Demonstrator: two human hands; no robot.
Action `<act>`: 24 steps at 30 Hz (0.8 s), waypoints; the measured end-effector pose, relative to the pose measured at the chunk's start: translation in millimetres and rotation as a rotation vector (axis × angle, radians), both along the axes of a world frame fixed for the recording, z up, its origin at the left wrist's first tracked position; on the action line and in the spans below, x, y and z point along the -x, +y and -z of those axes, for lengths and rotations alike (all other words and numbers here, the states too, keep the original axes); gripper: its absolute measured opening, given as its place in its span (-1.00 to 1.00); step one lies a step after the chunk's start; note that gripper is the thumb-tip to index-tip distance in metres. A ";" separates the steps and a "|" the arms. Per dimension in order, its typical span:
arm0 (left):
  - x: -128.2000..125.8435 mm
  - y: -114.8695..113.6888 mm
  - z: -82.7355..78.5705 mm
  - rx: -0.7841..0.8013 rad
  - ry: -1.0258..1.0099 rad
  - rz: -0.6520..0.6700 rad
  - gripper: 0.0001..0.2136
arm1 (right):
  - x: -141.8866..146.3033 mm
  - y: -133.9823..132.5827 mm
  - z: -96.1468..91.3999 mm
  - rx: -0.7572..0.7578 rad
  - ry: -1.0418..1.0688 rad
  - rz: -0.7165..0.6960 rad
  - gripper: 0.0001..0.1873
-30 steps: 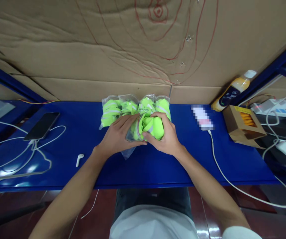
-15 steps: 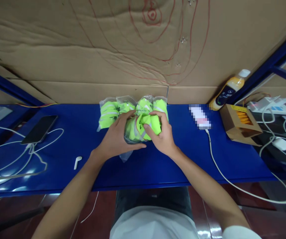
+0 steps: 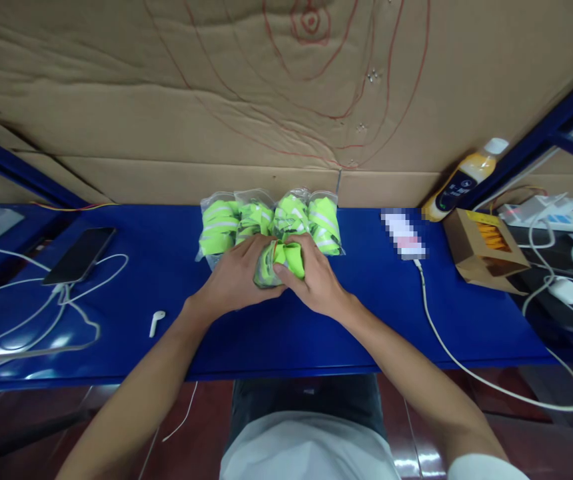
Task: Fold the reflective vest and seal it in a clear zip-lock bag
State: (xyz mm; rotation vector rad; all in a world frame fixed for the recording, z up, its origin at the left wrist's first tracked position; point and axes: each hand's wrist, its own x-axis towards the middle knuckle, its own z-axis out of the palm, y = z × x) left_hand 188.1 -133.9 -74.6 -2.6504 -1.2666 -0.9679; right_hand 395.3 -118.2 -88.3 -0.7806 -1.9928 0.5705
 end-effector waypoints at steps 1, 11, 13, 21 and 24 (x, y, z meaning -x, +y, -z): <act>-0.5 -0.1 0.4 -0.014 0.006 0.008 -0.42 | -1.1 0.3 -0.7 0.006 -0.022 -0.036 -0.61; 7.6 2.4 0.5 0.125 -0.141 -0.101 -0.19 | -13.3 9.3 -9.9 0.150 0.246 -0.105 -0.63; 8.3 2.6 -0.1 0.098 -0.096 -0.096 -0.18 | -10.3 8.1 -9.0 0.121 0.254 -0.066 -0.75; 0.9 1.7 1.5 0.011 0.065 -0.076 -0.22 | 7.7 -3.4 -6.5 0.164 0.211 -0.001 -0.82; 0.3 2.9 5.5 0.041 0.033 -0.035 -0.23 | 12.0 -4.3 -5.0 0.198 0.171 -0.033 -0.75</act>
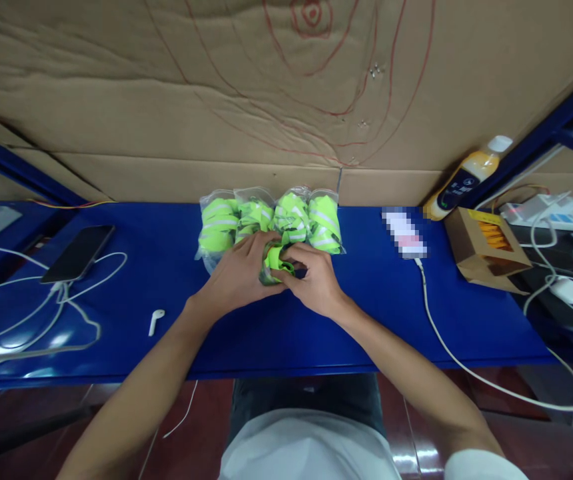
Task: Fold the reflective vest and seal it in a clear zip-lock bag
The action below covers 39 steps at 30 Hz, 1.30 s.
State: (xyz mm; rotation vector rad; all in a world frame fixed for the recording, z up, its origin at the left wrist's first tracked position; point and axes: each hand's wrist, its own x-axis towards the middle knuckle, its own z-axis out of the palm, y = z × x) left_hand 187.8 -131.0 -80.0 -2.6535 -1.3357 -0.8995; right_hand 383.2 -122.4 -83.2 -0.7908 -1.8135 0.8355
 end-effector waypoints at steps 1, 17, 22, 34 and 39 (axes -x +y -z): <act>0.6 0.0 -0.3 0.008 -0.019 0.011 -0.19 | 0.5 0.2 0.2 0.020 0.005 -0.005 -0.74; 5.0 5.3 3.1 0.042 0.082 -0.070 -0.04 | 1.8 8.9 11.5 0.148 0.249 0.281 -0.83; 4.2 4.2 5.8 0.076 -0.034 -0.078 -0.04 | 9.9 -6.1 5.4 -0.026 0.137 0.319 -0.92; 1.3 4.4 5.2 0.126 -0.232 -0.144 -0.04 | -8.0 3.3 3.1 -0.143 0.076 0.110 -0.69; -4.5 4.8 9.5 0.113 -0.265 -0.142 -0.14 | -2.6 -1.1 -0.9 -0.274 0.052 0.107 -0.91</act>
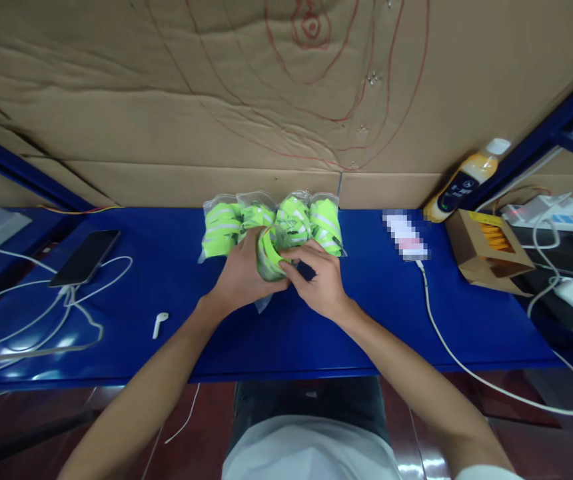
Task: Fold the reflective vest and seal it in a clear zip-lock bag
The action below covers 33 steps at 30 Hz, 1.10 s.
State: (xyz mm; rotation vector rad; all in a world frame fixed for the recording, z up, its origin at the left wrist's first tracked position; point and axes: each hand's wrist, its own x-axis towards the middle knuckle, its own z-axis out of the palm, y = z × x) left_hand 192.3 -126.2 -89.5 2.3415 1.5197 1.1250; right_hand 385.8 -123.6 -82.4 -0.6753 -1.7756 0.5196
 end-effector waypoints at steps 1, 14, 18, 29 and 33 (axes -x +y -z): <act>-1.2 0.1 1.1 -0.003 0.001 -0.005 -0.14 | 1.1 -0.6 -1.1 0.003 -0.003 -0.006 -0.90; -3.2 2.8 9.2 -0.132 -0.035 -0.135 -0.41 | 9.8 -4.6 4.6 -0.037 -0.270 -0.085 -0.92; -2.0 1.8 1.6 -0.102 -0.019 -0.102 -0.33 | 9.7 -0.9 7.0 0.034 -0.199 -0.090 -0.91; 17.3 6.6 -18.2 0.272 -0.498 0.388 -0.54 | -14.9 16.3 -9.3 0.016 -0.158 -0.088 -0.74; 4.9 7.7 -11.6 0.219 -0.603 0.360 -0.64 | -21.4 19.9 -18.2 0.092 -0.262 -0.102 -0.65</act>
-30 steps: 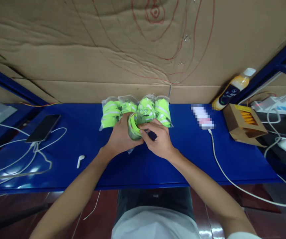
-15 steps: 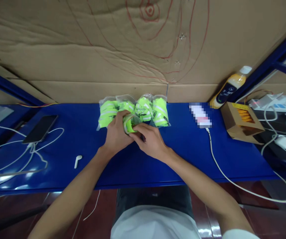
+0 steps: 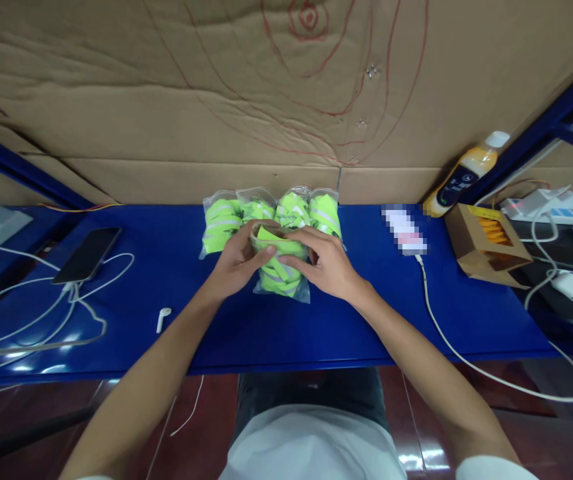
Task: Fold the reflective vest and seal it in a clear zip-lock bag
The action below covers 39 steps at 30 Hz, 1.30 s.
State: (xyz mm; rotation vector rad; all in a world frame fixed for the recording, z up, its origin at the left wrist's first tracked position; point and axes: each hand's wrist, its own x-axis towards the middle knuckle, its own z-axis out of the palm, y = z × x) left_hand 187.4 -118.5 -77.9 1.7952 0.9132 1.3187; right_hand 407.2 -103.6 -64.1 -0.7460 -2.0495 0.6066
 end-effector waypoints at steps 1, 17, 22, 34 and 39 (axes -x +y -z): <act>-2.7 -0.3 1.7 -0.006 -0.014 -0.028 -0.65 | -0.7 1.6 -2.4 0.011 -0.014 -0.005 -0.68; -12.9 2.4 20.8 0.156 -0.366 -0.113 -0.71 | -7.8 17.3 7.4 0.024 0.103 0.049 -0.75; -14.2 3.1 17.9 0.205 -0.445 -0.131 -0.74 | -14.1 18.8 5.1 0.006 0.125 0.063 -0.81; -18.3 -0.3 16.1 0.198 -0.500 -0.181 -0.76 | 9.9 14.8 21.0 0.399 0.478 0.048 -0.51; -16.0 0.3 14.7 0.247 -0.522 -0.155 -0.70 | 9.3 16.4 26.6 0.521 0.567 0.096 -0.61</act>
